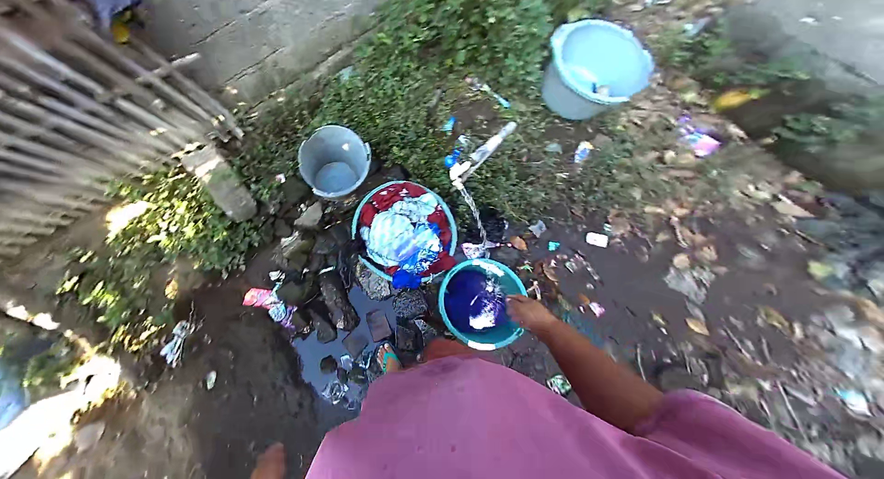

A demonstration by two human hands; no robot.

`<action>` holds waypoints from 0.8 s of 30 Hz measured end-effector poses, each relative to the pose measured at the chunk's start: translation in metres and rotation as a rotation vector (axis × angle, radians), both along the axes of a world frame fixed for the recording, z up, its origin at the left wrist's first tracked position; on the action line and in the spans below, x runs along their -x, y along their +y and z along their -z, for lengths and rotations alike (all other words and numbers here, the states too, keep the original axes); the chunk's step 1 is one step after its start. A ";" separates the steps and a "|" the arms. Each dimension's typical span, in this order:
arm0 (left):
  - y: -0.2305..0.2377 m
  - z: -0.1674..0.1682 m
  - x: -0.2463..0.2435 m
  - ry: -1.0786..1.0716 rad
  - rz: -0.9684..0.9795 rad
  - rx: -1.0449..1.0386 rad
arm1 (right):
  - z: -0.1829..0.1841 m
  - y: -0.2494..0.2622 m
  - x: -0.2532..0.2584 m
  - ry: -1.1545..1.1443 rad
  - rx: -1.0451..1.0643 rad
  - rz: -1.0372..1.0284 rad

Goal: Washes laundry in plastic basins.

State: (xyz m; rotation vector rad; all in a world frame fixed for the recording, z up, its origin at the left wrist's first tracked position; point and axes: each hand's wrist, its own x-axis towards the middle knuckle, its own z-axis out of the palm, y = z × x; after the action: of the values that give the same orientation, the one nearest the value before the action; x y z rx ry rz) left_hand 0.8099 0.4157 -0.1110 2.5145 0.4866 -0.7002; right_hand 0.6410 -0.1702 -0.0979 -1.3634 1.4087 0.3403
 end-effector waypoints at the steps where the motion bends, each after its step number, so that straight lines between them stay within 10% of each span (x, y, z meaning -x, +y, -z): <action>1: 0.019 0.008 -0.053 0.150 -0.009 0.098 | 0.004 -0.003 0.015 0.024 0.043 0.050; 6: -0.068 -0.034 -0.220 -0.108 -0.213 0.302 | 0.024 0.021 0.072 0.170 0.104 0.309; 10: -0.200 -0.044 -0.245 -0.047 0.041 0.340 | 0.057 0.040 0.104 0.187 0.017 0.241; 24: -0.581 0.141 -0.016 0.654 1.395 0.029 | 0.158 0.010 0.092 0.023 -0.318 0.659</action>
State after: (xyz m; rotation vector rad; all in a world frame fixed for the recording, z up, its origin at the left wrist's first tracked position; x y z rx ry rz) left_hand 0.8259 -0.1651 -0.2516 2.2180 -1.2289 -1.9507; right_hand 0.5494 -0.1602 -0.2554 -0.5919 1.6519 0.1309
